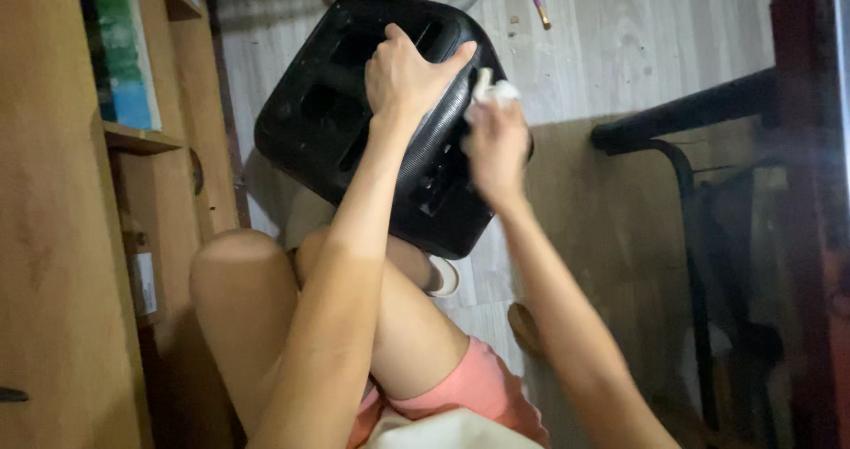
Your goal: The person sits on the floor and wipes a black plastic appliance base with a white cloth, cleaning all sides and the top surface. They then place a small iron on the base and wipe it as well.
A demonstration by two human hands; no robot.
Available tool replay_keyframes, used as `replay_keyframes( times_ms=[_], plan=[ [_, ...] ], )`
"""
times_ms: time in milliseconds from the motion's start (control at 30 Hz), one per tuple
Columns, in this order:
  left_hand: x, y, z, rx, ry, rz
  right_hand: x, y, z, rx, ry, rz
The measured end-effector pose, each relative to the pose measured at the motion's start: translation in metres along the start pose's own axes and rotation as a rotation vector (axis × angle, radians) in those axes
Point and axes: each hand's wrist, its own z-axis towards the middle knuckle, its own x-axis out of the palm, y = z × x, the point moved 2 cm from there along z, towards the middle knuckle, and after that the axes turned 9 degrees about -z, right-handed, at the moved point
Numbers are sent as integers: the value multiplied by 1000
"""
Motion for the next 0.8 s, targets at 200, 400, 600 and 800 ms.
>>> replay_keyframes(
  times_ms=[200,400,600,800],
  plan=[
    [-9,6,7,20,4,-23,10,31,30,-187,115,-122],
    [-8,3,12,-38,12,-40,1,-3,35,-67,145,-92],
    [-9,-9,5,7,-5,-28,-29,-29,33,-388,125,-348],
    [4,-6,-7,38,0,-17,-23,-40,5,-271,29,-405]
  ],
)
